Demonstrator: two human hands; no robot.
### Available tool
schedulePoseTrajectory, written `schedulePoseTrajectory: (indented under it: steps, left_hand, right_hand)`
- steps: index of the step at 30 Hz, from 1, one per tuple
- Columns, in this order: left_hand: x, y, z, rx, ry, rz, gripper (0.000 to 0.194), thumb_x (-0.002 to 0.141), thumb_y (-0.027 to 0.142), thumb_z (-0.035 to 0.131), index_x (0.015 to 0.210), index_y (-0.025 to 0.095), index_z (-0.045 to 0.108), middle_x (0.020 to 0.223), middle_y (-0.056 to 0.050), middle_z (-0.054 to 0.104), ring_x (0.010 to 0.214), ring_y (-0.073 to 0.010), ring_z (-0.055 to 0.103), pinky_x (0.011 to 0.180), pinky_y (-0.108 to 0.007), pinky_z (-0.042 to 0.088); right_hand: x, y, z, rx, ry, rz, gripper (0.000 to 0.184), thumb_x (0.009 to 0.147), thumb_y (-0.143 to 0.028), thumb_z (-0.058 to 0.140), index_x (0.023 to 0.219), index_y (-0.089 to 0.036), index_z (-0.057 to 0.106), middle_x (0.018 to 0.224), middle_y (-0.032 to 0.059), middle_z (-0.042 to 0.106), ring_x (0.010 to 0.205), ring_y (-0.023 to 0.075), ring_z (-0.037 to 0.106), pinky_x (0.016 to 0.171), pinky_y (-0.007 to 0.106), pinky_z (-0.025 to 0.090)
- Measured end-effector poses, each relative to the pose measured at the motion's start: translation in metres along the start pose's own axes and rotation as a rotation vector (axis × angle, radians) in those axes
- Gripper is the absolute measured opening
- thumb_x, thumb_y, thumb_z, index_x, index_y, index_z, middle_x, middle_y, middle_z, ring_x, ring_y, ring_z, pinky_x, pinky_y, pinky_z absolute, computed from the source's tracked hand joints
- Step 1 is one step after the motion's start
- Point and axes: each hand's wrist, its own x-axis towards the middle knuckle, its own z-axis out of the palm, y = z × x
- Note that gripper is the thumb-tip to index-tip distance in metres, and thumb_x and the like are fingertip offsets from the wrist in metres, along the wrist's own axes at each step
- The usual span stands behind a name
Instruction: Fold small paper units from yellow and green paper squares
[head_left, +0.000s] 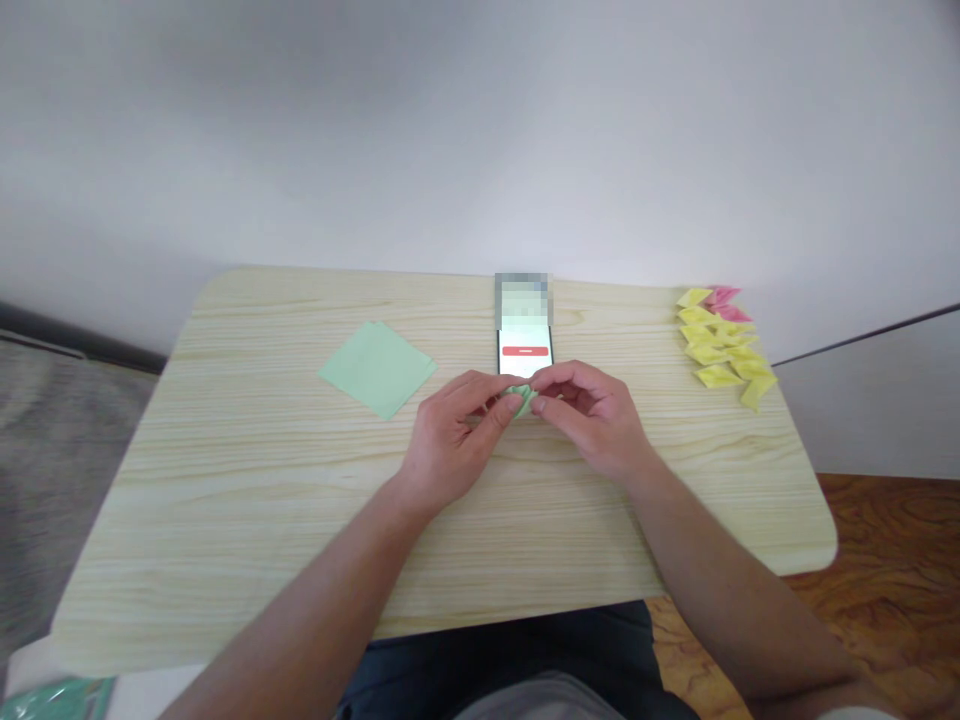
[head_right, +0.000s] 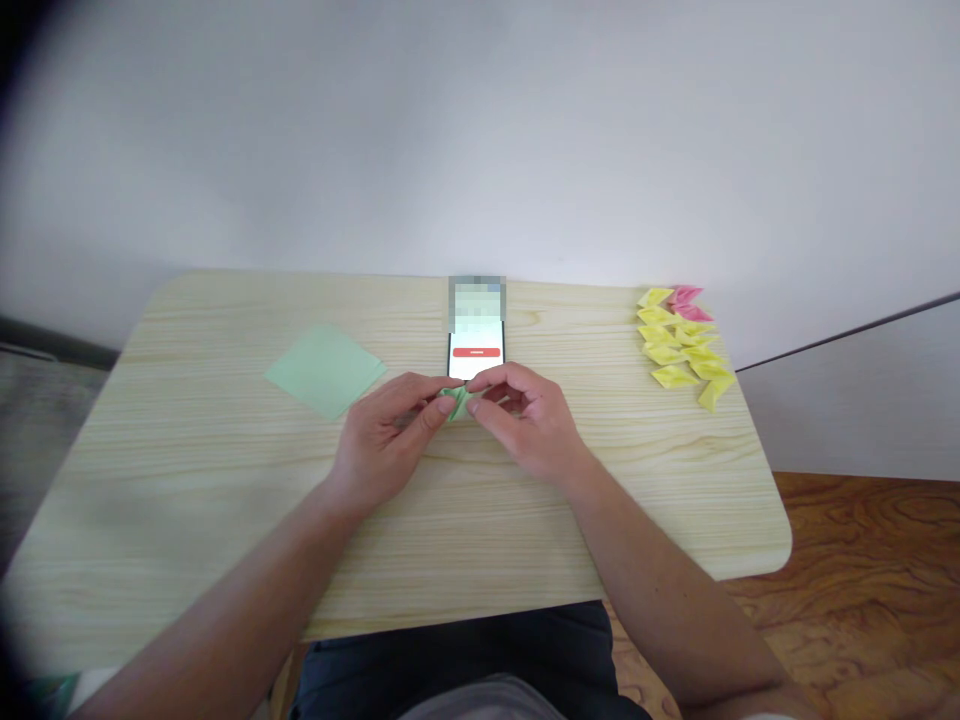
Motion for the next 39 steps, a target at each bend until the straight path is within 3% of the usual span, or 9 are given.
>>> schedulePoseTrajectory:
  steps: [15,20,33,39]
  left_hand:
    - [-0.0006,-0.0027,-0.0001,-0.032,0.007,-0.079,0.022,0.098,0.037,0.061,0.099,0.020,0.076,0.089,-0.004,0.072,0.082,-0.0165,0.062,0.074,-0.030,0.046]
    - [-0.0006,-0.0040,0.0001,-0.035,0.009,-0.067,0.020,0.097,0.034,0.062,0.099,0.019,0.076,0.088,-0.003,0.071,0.081,-0.0150,0.062,0.073,-0.028,0.046]
    - [0.0001,-0.0059,-0.0006,-0.104,0.047,-0.100,0.020,0.096,0.035,0.065,0.097,0.019,0.077,0.086,-0.003,0.071,0.078,-0.0135,0.062,0.070,-0.026,0.047]
    - [-0.0003,-0.0051,0.0010,-0.092,0.090,-0.130,0.020,0.096,0.036,0.066,0.095,0.019,0.078,0.087,-0.003,0.073,0.079,-0.0136,0.064,0.069,-0.026,0.048]
  right_hand:
    - [-0.0027,-0.0083,0.0014,-0.172,-0.021,-0.133,0.011,0.087,-0.028,0.073,0.098,-0.025,0.072,0.095,0.0030,0.067,0.082,0.0173,0.065,0.070,0.032,0.055]
    - [-0.0025,-0.0082,0.0002,-0.214,-0.067,-0.212,0.020,0.088,-0.021,0.071,0.106,-0.027,0.073,0.102,0.0027,0.068,0.082,0.0154,0.064,0.070,0.031,0.055]
    - [-0.0004,-0.0074,-0.0065,-0.300,-0.104,-0.307,0.018,0.084,-0.009,0.068,0.093,-0.024,0.068,0.099,0.0025,0.067,0.084,0.0164,0.065,0.072,0.032,0.056]
    - [-0.0031,-0.0058,0.0013,-0.352,-0.095,-0.349,0.022,0.082,-0.016,0.075,0.101,-0.027,0.072,0.105,0.0034,0.065,0.085,0.0158,0.064,0.074,0.032,0.058]
